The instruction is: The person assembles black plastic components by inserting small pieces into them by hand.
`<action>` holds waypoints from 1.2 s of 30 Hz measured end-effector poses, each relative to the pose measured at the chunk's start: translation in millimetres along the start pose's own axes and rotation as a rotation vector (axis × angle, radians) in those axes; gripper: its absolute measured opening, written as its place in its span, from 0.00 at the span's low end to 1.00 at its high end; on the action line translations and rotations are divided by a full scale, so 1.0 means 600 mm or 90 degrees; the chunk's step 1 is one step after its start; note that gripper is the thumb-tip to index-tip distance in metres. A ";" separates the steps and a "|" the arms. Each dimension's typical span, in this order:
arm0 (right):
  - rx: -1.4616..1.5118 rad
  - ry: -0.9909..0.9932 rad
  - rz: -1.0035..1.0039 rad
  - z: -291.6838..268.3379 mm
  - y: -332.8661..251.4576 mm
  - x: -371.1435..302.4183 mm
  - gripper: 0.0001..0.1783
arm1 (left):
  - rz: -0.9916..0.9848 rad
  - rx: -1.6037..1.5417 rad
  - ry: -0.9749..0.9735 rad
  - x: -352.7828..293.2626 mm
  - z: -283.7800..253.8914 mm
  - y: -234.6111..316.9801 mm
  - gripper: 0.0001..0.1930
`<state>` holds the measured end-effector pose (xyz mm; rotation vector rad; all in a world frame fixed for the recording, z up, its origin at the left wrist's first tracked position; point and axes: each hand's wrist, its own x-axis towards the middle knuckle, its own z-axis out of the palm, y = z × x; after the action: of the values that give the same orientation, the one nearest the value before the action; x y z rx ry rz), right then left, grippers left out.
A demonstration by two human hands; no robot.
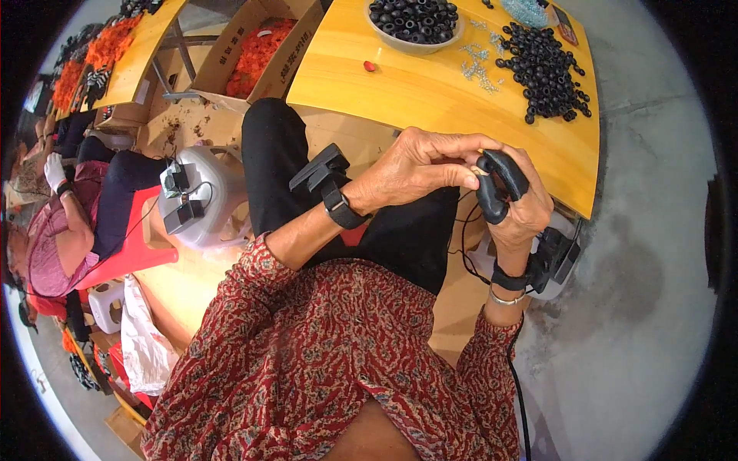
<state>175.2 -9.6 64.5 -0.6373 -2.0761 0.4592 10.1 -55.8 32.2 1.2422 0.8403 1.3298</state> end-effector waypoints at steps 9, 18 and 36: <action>0.004 0.016 -0.076 0.009 0.011 0.004 0.16 | 0.000 -0.070 0.020 0.007 -0.001 -0.013 0.22; -0.064 0.003 -0.092 0.002 0.013 -0.007 0.17 | -0.035 -0.168 -0.057 0.009 0.002 -0.018 0.25; -0.121 0.153 0.042 -0.028 0.035 -0.042 0.15 | -0.067 -0.198 -0.065 0.031 0.024 -0.030 0.28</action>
<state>206.9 -6.4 45.8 -0.8333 -1.8862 0.2117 30.5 -37.3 21.7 0.9984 0.5916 1.2464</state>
